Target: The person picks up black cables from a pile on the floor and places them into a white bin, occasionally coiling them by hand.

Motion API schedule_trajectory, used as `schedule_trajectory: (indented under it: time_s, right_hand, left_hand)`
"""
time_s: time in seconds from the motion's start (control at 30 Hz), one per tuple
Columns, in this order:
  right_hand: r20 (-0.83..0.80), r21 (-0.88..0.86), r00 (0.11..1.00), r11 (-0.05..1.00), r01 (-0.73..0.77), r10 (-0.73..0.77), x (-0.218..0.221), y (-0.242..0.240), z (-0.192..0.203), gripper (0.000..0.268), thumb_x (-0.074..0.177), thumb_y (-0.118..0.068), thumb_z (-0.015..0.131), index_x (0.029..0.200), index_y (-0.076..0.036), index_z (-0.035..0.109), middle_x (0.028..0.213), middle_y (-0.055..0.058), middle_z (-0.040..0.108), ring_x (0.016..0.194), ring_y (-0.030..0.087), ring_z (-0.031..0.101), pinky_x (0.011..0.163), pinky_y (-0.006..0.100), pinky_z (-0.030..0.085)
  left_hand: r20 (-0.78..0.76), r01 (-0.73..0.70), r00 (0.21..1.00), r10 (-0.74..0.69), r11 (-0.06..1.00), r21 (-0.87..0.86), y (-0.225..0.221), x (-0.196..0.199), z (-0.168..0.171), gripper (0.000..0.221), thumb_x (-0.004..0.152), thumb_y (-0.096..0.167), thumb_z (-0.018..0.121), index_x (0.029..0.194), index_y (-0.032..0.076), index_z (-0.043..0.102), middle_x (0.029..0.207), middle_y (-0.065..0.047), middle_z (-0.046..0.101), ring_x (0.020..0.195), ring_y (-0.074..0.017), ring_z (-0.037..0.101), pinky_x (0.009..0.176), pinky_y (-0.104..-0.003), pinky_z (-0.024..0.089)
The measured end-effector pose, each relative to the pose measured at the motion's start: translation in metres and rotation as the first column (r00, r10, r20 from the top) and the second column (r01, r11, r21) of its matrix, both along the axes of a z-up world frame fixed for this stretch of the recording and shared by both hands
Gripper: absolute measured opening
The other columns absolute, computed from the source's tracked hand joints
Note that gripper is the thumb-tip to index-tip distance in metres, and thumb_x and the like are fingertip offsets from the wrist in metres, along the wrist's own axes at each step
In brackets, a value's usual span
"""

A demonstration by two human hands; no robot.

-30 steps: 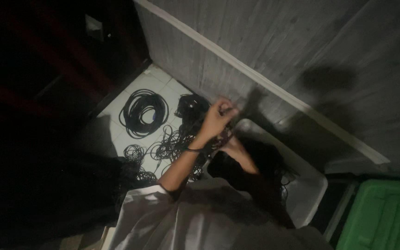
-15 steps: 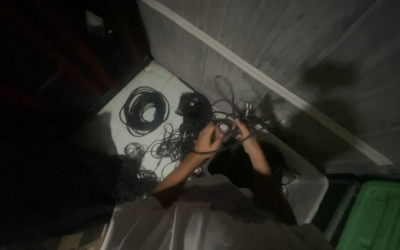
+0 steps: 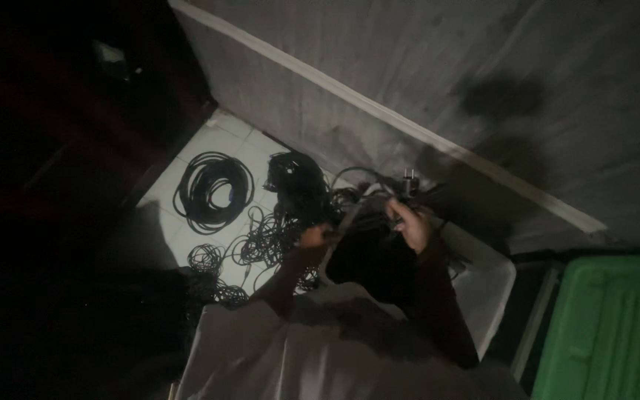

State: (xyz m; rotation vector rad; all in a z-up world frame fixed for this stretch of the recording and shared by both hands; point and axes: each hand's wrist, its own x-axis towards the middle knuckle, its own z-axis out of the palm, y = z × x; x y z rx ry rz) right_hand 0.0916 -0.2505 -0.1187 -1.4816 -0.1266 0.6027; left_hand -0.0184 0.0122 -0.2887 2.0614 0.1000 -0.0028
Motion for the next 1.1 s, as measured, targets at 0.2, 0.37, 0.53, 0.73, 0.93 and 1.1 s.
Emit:
schedule_trajectory:
  time_s: [0.2, 0.37, 0.53, 0.73, 0.93, 1.1]
  right_hand:
    - [0.442, -0.035, 0.845, 0.936, 0.352, -0.301, -0.018, 0.004, 0.001, 0.045, 0.100, -0.043, 0.076, 0.084, -0.004, 0.063, 0.082, 0.004, 0.058, 0.076, 0.015, 0.054, 0.073, 0.036, 0.046]
    - [0.236, -0.847, 0.962, 0.514, 0.135, 0.136, -0.015, -0.023, 0.010, 0.044, 0.099, -0.048, 0.065, 0.103, -0.004, 0.068, 0.075, 0.011, 0.064, 0.062, 0.023, 0.059, 0.068, 0.038, 0.051]
    - [0.718, -0.678, 0.501, 0.648, 0.347, 0.483, -0.065, -0.030, -0.009, 0.041, 0.103, -0.038, 0.058, 0.141, -0.023, 0.063, 0.080, 0.008, 0.064, 0.065, 0.024, 0.058, 0.067, 0.036, 0.051]
    - [0.450, -0.444, 0.836, 0.891, -0.097, 0.315, -0.075, -0.024, -0.039, 0.042, 0.103, -0.038, 0.057, 0.142, -0.021, 0.062, 0.085, 0.009, 0.063, 0.070, 0.025, 0.057, 0.070, 0.037, 0.050]
    - [0.374, -0.159, 0.927, 0.985, 0.070, -0.005, -0.061, -0.016, -0.053, 0.043, 0.104, -0.038, 0.056, 0.143, -0.019, 0.060, 0.089, 0.010, 0.062, 0.074, 0.026, 0.057, 0.073, 0.038, 0.049]
    - [0.300, -0.015, 0.904, 0.946, 0.324, -0.305, -0.052, -0.018, -0.079, 0.044, 0.104, -0.038, 0.056, 0.143, -0.018, 0.059, 0.093, 0.011, 0.061, 0.078, 0.027, 0.056, 0.075, 0.038, 0.049]
  left_hand:
    - [-0.115, -0.125, 0.988, 0.103, 0.973, -0.196, 0.016, 0.028, -0.006, 0.031, 0.099, 0.026, 0.058, 0.116, 0.003, 0.072, 0.104, -0.017, 0.076, 0.086, -0.0309, 0.070, 0.075, -0.042, 0.055]
    - [-0.425, -0.432, 0.880, 0.212, 0.728, -0.532, 0.024, 0.039, 0.043, 0.028, 0.103, 0.029, 0.052, 0.100, 0.004, 0.063, 0.080, -0.012, 0.064, 0.067, -0.0274, 0.061, 0.065, -0.042, 0.052]
    - [-0.295, -0.288, 0.955, 0.014, 0.266, -0.920, 0.008, 0.057, 0.158, 0.024, 0.100, 0.028, 0.054, 0.083, 0.012, 0.051, 0.063, -0.002, 0.046, 0.055, -0.0199, 0.047, 0.057, -0.039, 0.047]
    - [-0.164, -0.186, 0.978, -0.128, -0.192, -0.963, -0.038, 0.085, 0.228, 0.020, 0.090, 0.022, 0.060, 0.074, 0.016, 0.048, 0.062, 0.003, 0.036, 0.057, -0.0146, 0.040, 0.054, -0.029, 0.038]
    - [0.061, -0.042, 0.976, -0.207, -0.459, -0.888, -0.099, 0.087, 0.212, 0.027, 0.094, 0.023, 0.060, 0.071, 0.015, 0.047, 0.065, 0.003, 0.041, 0.060, -0.0150, 0.045, 0.056, -0.028, 0.040]
    - [0.092, 0.112, 0.992, -0.090, 0.263, -0.958, -0.105, 0.079, 0.204, 0.022, 0.097, 0.024, 0.063, 0.087, 0.006, 0.057, 0.085, -0.007, 0.057, 0.079, -0.0211, 0.060, 0.077, -0.041, 0.058]
